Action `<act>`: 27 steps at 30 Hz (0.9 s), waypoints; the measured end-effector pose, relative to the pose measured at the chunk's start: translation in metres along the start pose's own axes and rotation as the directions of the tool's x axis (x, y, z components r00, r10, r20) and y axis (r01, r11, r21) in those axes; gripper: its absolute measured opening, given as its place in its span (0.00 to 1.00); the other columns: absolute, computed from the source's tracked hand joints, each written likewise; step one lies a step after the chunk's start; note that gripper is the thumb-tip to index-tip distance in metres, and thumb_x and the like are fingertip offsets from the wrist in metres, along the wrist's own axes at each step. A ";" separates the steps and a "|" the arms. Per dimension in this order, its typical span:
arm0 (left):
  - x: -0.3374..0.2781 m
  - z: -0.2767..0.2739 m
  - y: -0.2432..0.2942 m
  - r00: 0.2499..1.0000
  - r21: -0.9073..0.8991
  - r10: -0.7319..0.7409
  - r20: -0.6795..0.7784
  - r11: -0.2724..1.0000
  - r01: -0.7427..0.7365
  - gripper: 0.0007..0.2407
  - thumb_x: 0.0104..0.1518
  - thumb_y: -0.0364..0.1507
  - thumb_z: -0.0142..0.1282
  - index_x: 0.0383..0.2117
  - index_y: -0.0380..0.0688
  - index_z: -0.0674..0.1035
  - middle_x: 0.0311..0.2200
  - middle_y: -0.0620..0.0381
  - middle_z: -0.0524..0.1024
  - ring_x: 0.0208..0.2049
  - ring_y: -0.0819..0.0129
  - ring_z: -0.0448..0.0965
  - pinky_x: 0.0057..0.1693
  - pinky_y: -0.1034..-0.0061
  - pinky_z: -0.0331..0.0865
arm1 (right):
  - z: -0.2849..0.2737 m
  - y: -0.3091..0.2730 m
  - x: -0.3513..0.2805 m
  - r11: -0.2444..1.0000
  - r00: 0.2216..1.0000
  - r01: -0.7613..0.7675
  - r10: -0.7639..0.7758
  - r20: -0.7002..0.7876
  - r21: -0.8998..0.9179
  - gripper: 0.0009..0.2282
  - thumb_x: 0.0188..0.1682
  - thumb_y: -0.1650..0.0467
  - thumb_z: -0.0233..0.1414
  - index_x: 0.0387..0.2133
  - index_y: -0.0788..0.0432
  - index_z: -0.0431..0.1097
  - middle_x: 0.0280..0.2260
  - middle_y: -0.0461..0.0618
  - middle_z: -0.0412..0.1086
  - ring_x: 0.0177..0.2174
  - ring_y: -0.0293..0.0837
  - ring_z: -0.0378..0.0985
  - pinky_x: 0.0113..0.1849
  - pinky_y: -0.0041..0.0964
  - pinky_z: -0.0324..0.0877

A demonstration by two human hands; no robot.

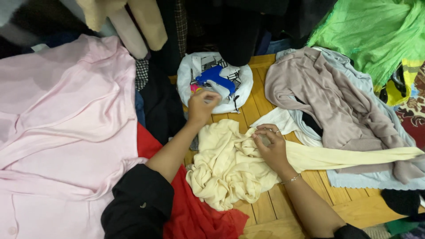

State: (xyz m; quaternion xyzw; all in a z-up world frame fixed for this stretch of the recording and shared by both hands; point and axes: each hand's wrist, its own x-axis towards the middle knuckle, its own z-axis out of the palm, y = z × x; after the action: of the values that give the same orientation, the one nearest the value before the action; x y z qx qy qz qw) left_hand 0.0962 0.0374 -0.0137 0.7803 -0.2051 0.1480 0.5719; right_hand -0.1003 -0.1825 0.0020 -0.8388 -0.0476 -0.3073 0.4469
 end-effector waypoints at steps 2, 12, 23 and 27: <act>0.010 -0.010 -0.012 0.993 0.094 -0.092 -0.072 0.991 0.099 0.04 0.49 0.34 0.69 0.30 0.60 0.86 0.27 0.66 0.80 0.33 0.71 0.82 0.45 0.78 0.75 | 0.000 0.000 0.004 1.000 1.000 -0.005 0.005 -0.014 -0.010 0.04 0.44 0.73 0.64 0.31 0.54 0.79 0.39 0.53 0.75 0.41 0.56 0.79 0.45 0.49 0.70; 0.020 -0.016 -0.037 0.934 0.123 -0.309 -0.178 0.935 0.332 0.12 0.58 0.30 0.53 0.48 0.52 0.82 0.41 0.51 0.77 0.48 0.51 0.80 0.57 0.63 0.73 | 0.033 0.010 0.089 0.987 0.988 0.146 -0.142 0.057 -0.070 0.09 0.43 0.74 0.63 0.37 0.53 0.79 0.39 0.54 0.74 0.44 0.58 0.77 0.49 0.52 0.68; 0.022 -0.002 -0.048 0.922 0.100 -0.324 -0.214 0.931 0.351 0.11 0.55 0.29 0.52 0.42 0.58 0.83 0.39 0.56 0.77 0.46 0.55 0.79 0.56 0.66 0.72 | 0.133 0.032 0.182 0.899 0.906 -0.110 0.266 0.329 -0.424 0.28 0.46 0.53 0.57 0.53 0.61 0.73 0.44 0.63 0.73 0.46 0.63 0.78 0.49 0.57 0.72; 0.021 0.005 -0.055 0.929 0.107 -0.300 -0.217 0.938 0.329 0.10 0.53 0.29 0.54 0.39 0.61 0.83 0.36 0.60 0.77 0.41 0.61 0.80 0.51 0.70 0.73 | 0.123 -0.027 0.189 0.785 0.828 -0.039 0.372 0.420 -0.618 0.34 0.46 0.51 0.56 0.58 0.63 0.67 0.48 0.67 0.71 0.53 0.63 0.72 0.51 0.58 0.68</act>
State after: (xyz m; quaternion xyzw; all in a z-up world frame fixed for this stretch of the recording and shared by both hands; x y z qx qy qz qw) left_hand 0.1411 0.0444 -0.0516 0.8232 -0.0083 0.1452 0.5488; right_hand 0.1008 -0.1079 0.0766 -0.9852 0.0259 -0.0152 0.1687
